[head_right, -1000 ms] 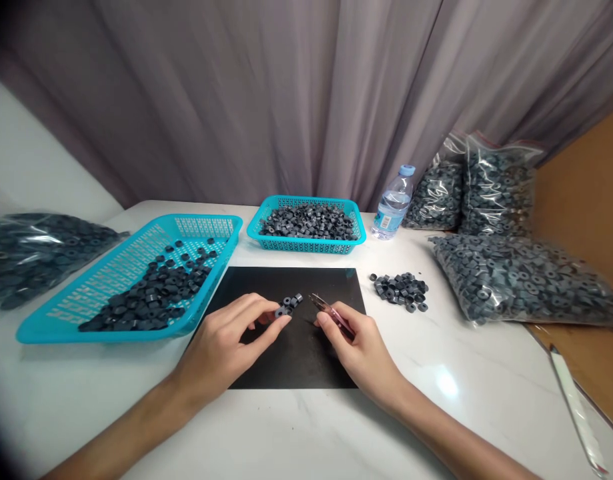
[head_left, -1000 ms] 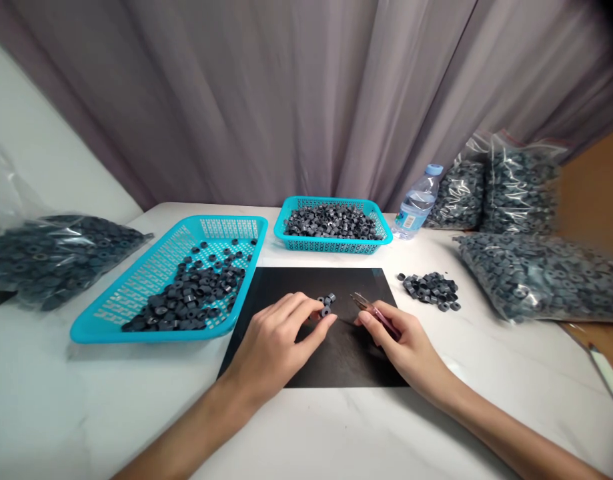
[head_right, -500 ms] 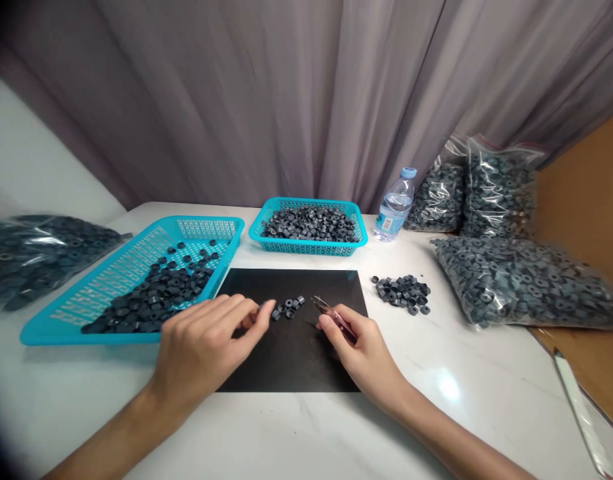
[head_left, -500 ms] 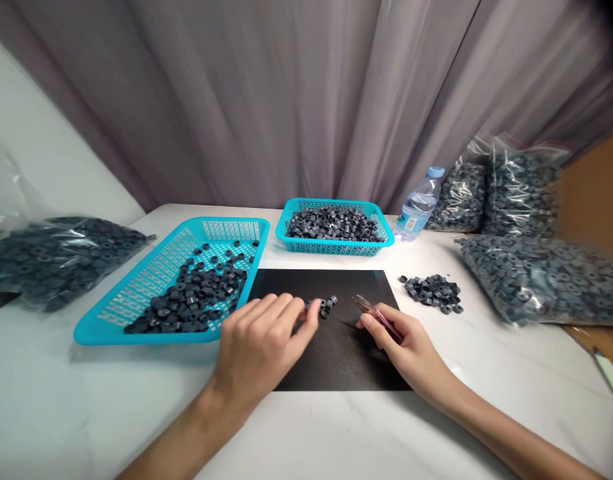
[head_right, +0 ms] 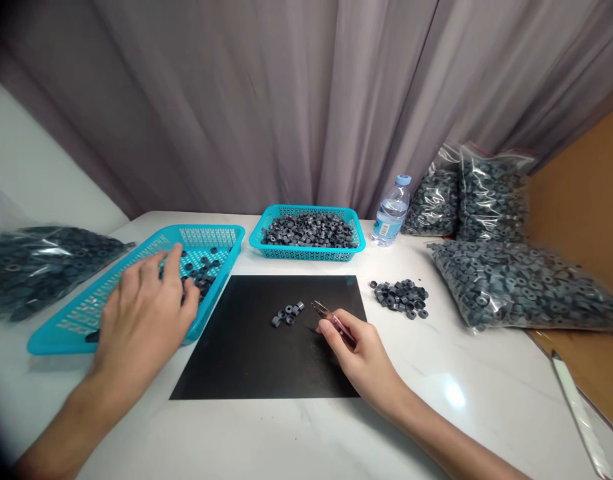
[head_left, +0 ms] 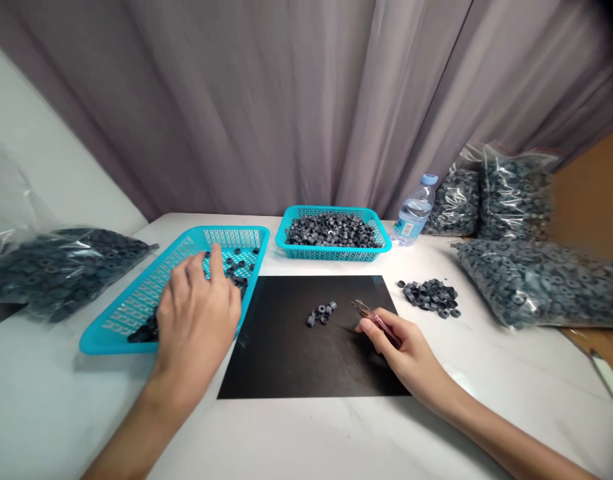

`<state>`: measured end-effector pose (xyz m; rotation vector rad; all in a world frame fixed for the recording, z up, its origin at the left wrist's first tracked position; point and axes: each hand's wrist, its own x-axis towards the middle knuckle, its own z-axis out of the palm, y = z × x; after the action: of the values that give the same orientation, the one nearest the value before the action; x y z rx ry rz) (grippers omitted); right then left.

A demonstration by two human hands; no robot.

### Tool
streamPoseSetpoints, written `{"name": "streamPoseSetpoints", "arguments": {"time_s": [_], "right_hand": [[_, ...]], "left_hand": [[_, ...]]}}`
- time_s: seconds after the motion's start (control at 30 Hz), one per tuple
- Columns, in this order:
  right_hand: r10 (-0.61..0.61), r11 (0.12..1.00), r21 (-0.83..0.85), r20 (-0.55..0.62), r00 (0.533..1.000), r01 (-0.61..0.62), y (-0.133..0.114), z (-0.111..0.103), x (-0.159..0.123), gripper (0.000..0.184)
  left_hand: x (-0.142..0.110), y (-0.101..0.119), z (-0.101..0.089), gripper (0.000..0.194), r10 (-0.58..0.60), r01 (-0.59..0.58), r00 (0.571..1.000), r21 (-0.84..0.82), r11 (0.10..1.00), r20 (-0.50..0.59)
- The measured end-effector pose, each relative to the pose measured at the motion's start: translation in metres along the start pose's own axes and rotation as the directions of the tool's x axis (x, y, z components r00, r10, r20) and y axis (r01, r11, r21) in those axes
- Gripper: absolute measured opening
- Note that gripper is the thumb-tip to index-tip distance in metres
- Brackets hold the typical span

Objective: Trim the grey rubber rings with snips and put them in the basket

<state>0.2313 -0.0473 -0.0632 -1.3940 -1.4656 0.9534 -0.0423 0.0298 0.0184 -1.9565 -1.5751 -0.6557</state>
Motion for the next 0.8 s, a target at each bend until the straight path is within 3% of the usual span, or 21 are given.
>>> {"name": "streamPoseSetpoints", "arguments": {"time_s": [0.13,0.2,0.27,0.47,0.63,0.8], "right_hand": [[-0.013,1.000,-0.029,-0.004,1.000,0.013,-0.003,0.000,-0.001,0.041],[-0.016,1.000,-0.026,0.004,1.000,0.016,-0.005,0.000,-0.002,0.041],[-0.016,1.000,-0.020,0.010,1.000,0.016,-0.006,0.000,-0.002,0.041],[-0.012,0.999,-0.047,0.015,1.000,0.013,-0.005,0.000,-0.001,0.043],[-0.013,0.999,-0.047,0.018,1.000,0.014,-0.004,0.000,-0.002,0.043],[-0.013,0.998,-0.061,0.023,1.000,0.014,-0.005,-0.001,-0.002,0.044]], "left_hand": [[-0.011,0.030,-0.002,0.029,0.235,-0.247,0.968,-0.172,0.953,-0.088],[-0.022,0.046,0.002,0.024,0.367,-0.375,0.927,-0.239,0.896,-0.077],[-0.034,0.057,0.009,0.024,0.435,-0.421,0.900,-0.288,0.860,-0.018],[-0.044,0.058,0.025,0.001,0.407,-0.336,0.900,-0.348,0.875,0.155],[-0.040,0.058,0.017,0.005,0.328,-0.213,0.926,-0.457,0.863,0.188],[-0.041,0.057,0.019,0.008,0.272,-0.041,0.917,-0.609,0.792,0.292]]}}
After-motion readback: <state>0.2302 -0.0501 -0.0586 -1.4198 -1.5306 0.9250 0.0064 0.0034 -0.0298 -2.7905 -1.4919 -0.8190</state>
